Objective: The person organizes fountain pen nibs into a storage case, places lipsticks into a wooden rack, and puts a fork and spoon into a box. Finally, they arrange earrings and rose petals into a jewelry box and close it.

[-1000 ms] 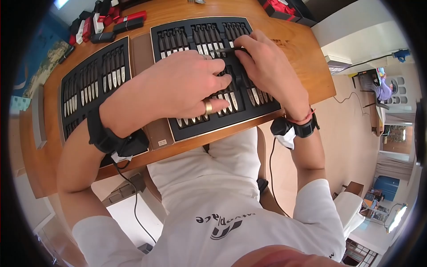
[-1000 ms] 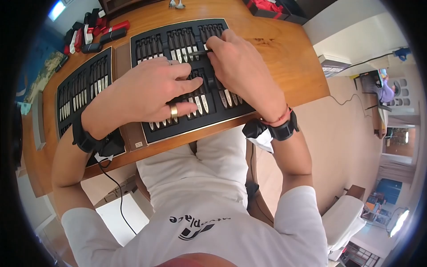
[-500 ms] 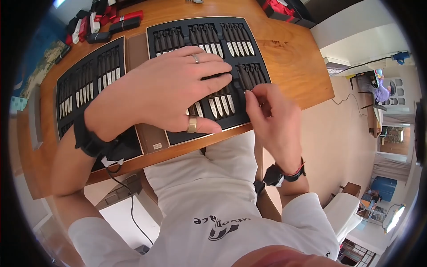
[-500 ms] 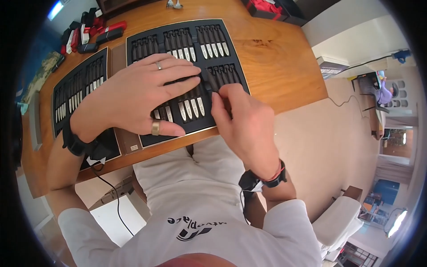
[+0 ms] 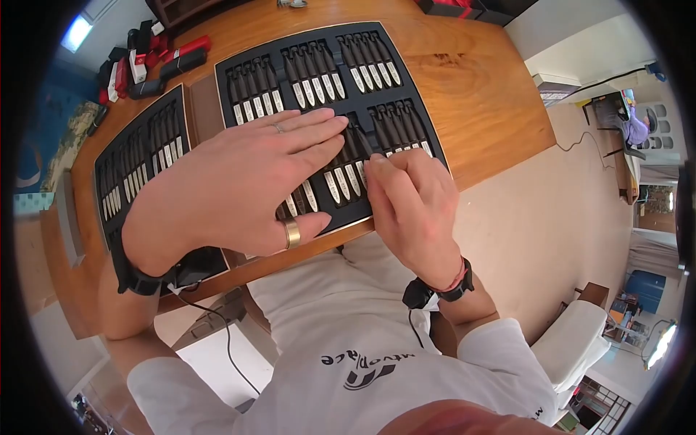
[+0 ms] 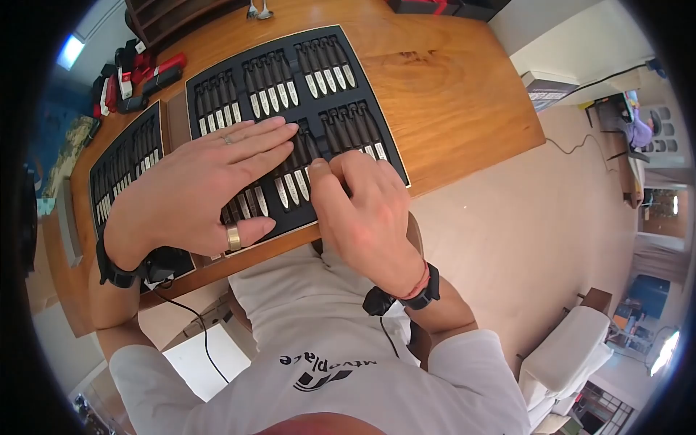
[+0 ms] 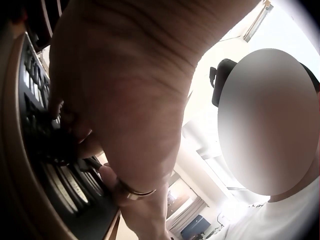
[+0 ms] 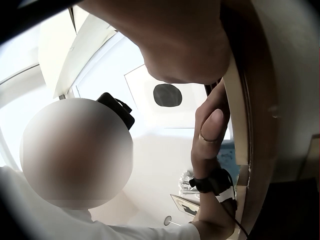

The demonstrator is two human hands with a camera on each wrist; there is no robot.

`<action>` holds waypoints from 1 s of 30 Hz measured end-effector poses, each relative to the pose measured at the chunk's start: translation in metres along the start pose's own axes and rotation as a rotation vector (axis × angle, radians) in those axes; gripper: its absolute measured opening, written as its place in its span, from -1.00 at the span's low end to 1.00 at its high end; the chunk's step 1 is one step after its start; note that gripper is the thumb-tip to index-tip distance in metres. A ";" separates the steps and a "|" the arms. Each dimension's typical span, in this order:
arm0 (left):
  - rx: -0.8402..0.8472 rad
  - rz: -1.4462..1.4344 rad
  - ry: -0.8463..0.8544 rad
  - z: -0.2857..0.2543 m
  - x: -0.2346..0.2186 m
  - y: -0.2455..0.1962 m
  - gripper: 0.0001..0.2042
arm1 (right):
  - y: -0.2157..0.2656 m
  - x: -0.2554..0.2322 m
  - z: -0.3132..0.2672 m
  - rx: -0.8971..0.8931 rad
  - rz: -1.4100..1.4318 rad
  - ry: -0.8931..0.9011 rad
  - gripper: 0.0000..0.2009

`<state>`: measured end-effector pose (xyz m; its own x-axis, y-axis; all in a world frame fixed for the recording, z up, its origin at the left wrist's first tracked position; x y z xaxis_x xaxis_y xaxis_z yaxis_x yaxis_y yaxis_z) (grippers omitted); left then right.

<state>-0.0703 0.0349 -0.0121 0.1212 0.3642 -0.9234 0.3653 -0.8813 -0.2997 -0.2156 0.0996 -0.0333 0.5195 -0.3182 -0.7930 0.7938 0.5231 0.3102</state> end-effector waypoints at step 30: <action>0.094 0.111 -0.114 0.001 -0.002 -0.024 -0.04 | 0.010 -0.008 -0.023 0.044 0.024 0.100 -0.77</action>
<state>-0.0804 0.0551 -0.0036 0.0486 0.2317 -0.9716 0.2669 -0.9404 -0.2109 -0.2189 0.1253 -0.0358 0.5063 -0.2245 -0.8326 0.7956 0.4940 0.3506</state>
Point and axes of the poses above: each hand's wrist, its own z-axis towards the middle knuckle, its own x-axis out of the palm, y = z × x, the point moved 8 cm from there along z, towards the middle knuckle, and after that the axes turned 14 degrees about y, right-handed, at the moved point
